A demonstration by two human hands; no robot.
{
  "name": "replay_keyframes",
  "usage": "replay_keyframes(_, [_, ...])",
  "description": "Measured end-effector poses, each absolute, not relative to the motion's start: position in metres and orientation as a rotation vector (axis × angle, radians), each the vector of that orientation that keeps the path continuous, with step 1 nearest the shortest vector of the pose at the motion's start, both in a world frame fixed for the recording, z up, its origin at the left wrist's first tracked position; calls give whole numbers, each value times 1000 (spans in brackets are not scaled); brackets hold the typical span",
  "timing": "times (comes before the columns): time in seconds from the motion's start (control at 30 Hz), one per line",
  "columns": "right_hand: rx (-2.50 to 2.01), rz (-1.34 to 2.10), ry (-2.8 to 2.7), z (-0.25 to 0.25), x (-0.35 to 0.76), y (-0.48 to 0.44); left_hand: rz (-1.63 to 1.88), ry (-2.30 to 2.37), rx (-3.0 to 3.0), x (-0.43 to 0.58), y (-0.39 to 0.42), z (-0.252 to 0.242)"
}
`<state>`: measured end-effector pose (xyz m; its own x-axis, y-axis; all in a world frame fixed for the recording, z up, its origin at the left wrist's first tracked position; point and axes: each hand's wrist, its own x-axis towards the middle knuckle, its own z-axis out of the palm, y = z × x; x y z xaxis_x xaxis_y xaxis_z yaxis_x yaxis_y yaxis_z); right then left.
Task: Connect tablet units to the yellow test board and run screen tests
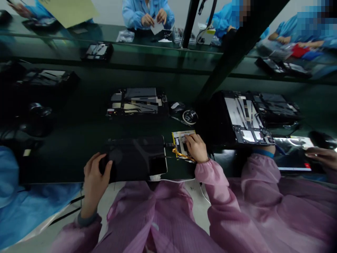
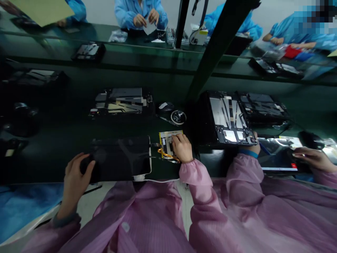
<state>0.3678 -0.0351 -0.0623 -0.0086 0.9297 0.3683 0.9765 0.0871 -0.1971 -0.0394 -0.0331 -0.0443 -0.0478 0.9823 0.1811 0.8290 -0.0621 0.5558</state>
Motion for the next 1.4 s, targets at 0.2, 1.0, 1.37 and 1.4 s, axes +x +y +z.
replay_keyframes(0.2, [-1773, 26, -1821, -34, 378, -51, 779, 1796, 1713, -49, -38, -51])
replay_keyframes(1.0, [-1500, -66, -2084, -19, 204, -55, 992, 1139, 490, -39, 16, -33])
replay_keyframes(1.37, [-1480, 34, -1864, -18, 213, -68, 1043, 1115, 590, -36, 31, -24])
replay_keyframes(1.4, [-1468, 33, -1869, -18, 211, -72, 1047, 1106, 587, -35, 33, -23])
